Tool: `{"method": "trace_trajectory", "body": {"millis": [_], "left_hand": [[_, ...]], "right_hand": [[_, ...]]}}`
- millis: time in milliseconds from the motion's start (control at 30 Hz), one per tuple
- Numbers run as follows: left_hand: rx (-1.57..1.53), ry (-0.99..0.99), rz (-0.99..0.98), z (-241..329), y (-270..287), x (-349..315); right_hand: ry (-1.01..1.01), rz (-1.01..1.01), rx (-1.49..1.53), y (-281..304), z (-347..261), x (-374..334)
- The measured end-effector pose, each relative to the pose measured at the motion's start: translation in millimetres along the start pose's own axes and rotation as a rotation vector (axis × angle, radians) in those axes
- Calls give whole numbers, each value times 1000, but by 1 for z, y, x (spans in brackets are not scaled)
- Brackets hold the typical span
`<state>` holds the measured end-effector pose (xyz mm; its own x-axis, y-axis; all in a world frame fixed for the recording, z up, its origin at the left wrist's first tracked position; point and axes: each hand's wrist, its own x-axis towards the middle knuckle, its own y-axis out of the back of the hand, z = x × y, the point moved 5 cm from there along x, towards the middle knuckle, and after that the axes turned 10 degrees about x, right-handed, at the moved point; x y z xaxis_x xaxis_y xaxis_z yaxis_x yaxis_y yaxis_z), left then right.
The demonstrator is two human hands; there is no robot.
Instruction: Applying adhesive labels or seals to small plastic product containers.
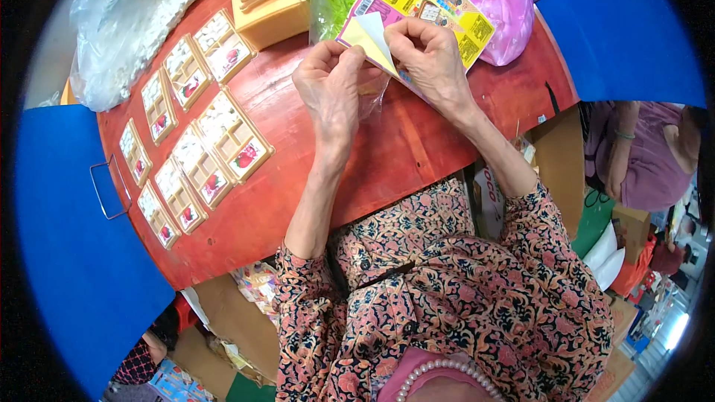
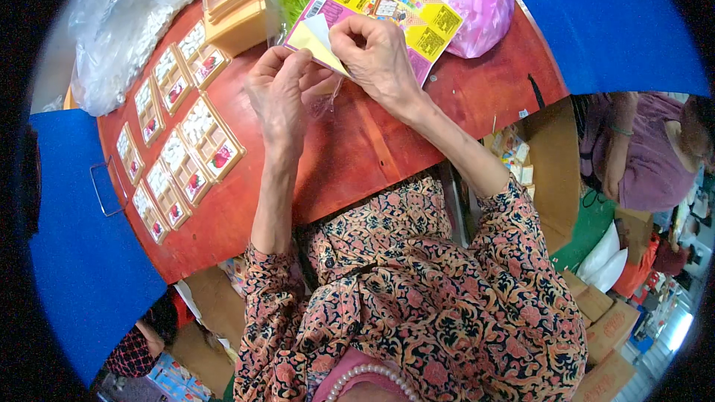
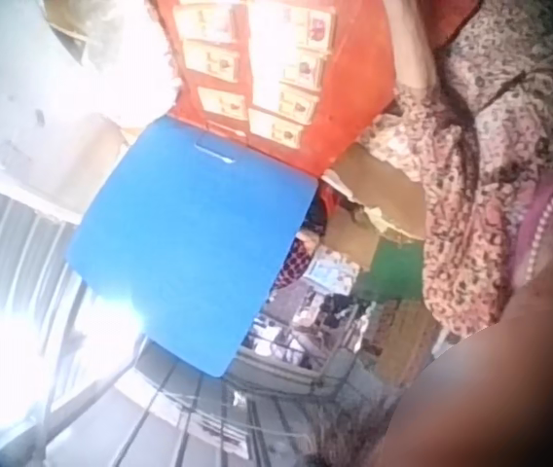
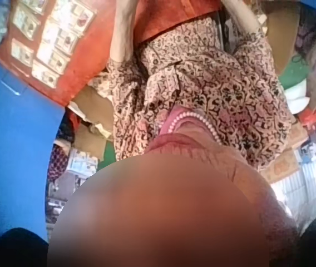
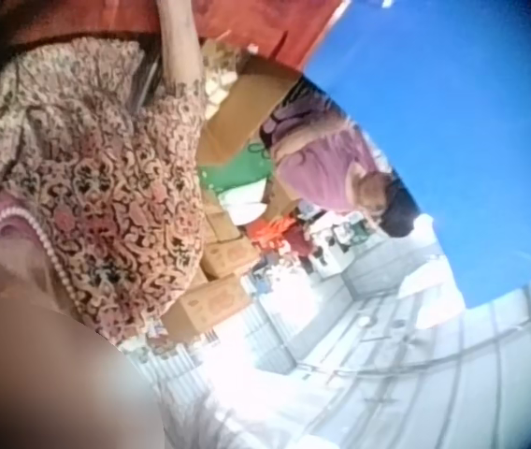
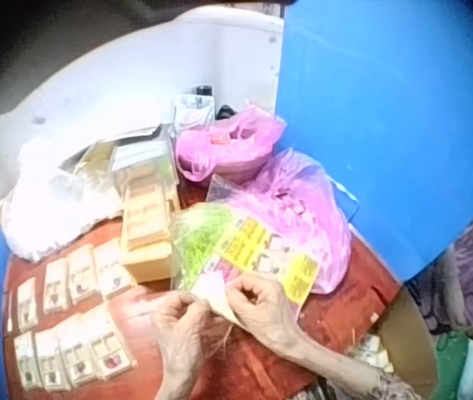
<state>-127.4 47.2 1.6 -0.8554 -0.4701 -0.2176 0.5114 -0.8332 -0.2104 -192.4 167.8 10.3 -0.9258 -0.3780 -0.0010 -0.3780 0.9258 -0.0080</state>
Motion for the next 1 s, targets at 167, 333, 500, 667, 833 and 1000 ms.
{"method": "trace_trajectory", "body": {"millis": [167,333,500,667,833,1000], "left_hand": [[4,-14,-1,3,-3,2],[22,-71,1,4,-1,6],[116,-214,-13,29,-21,-6],[535,-854,-92,48,-76,-46],[565,-891,-156,27,-109,-65],[608,-918,-85,32,-103,-60]], "right_hand": [[84,23,-92,0,-6,-3],[163,-4,-99,-6,-13,-5],[-76,9,471,26,-12,2],[-35,72,1010,60,-11,-4],[-107,-59,1273,100,-13,-23],[-63,-37,1126,95,-13,-27]]}}
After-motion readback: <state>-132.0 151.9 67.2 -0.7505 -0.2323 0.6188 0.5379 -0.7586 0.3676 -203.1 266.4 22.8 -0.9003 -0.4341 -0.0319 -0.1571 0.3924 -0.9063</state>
